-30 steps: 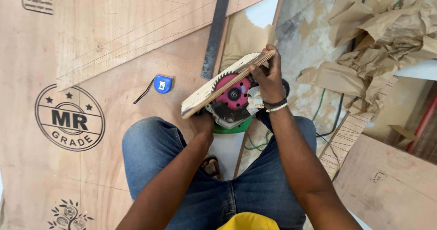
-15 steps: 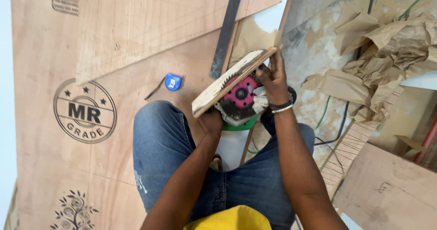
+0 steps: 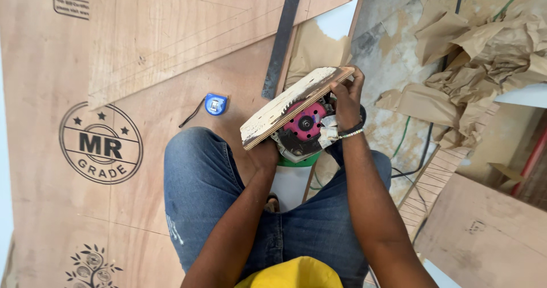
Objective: The person measures and marks a piece of wood using a square and a pencil, then uses a circular saw to cut along the marked line on a sheet of plywood.
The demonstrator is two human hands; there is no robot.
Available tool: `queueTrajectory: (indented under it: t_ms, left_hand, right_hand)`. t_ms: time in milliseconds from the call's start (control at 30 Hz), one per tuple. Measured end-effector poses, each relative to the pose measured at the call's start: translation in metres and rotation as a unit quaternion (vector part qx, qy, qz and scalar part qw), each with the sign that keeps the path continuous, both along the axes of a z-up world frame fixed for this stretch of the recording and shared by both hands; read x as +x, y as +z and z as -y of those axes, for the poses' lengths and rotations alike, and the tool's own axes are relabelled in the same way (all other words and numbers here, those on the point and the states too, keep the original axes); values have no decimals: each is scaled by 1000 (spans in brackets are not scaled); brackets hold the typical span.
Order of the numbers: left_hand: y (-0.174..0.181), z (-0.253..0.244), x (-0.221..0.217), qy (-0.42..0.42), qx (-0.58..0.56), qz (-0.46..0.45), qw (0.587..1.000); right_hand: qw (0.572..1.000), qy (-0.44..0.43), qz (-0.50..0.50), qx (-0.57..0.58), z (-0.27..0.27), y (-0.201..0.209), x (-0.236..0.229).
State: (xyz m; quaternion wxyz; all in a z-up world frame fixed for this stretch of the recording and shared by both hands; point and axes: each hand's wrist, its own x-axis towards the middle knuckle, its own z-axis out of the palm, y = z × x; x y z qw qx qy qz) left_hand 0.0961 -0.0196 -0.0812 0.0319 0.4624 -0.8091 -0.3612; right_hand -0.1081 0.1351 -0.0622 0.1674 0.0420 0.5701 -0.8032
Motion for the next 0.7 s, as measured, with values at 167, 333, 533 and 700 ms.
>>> queueTrajectory:
  t_ms: [167, 333, 533, 700]
  left_hand:
    - [-9, -2, 2, -66, -68, 6, 996]
    - [-4, -3, -2, -40, -30, 38, 998]
    - [-6, 0, -1, -71, -53, 52, 995]
    - [-3, 0, -1, -37, -25, 17, 999]
  right_hand:
    - [1000, 0, 17, 25, -3, 16, 2]
    - [997, -5, 53, 51, 3, 33, 2]
    - [1000, 15, 18, 21, 1, 24, 0]
    - [1000, 1, 0, 15, 0, 8, 0]
